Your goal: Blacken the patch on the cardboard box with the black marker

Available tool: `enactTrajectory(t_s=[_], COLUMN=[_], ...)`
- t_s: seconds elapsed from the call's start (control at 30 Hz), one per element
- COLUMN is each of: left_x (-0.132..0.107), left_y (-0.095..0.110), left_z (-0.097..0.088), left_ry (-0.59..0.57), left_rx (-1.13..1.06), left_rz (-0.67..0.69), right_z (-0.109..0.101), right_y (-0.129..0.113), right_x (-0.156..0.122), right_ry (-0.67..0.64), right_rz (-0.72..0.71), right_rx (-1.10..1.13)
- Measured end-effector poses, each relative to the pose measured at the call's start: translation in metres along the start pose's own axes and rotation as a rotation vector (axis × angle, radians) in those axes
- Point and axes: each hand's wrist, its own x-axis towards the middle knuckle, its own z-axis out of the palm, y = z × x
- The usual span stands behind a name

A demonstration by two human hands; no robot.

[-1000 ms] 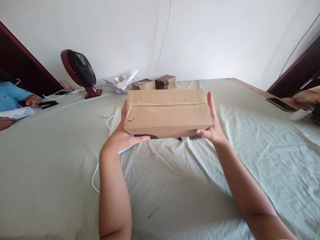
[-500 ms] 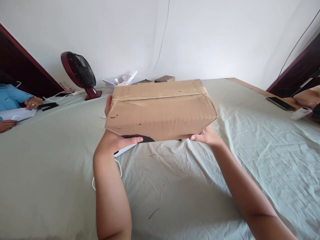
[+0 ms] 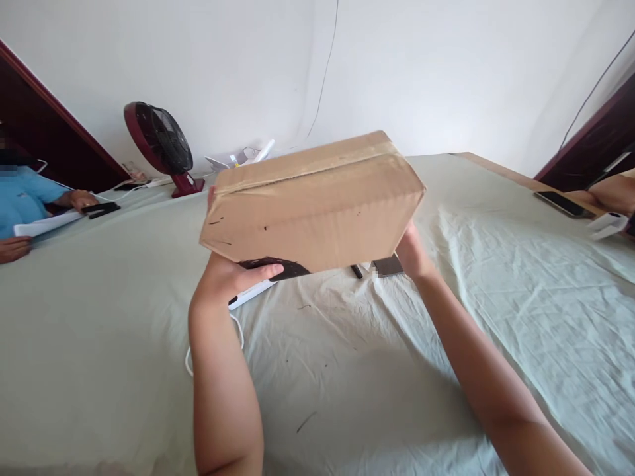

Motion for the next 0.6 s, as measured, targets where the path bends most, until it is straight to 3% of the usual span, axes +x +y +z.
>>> enactTrajectory(t_s=[0.1,0.17,0.37,0.6], left_x=[0.001,0.003,0.008,0.007], left_y=[-0.006,-0.010,-0.015,-0.011], left_z=[-0.002,-0.003,-0.008,-0.007], left_ry=[0.162,0.281,0.436,0.422], left_rx=[-0.083,-0.147,-0.306,-0.279], left_rz=[0.060,0.119,0.253,0.245], right_z=[0.005,0.011,0.016,0.005], right_y=[0.042,0.064,0.091,0.097], right_x=[-0.001,-0.005,-0.012,-0.005], right_ry=[0.039,-0.013,-0.064,-0.069], right_rz=[0.347,0.522,0.593,0.620], right_rx=[-0.645,-0.887,-0.997,-1.014])
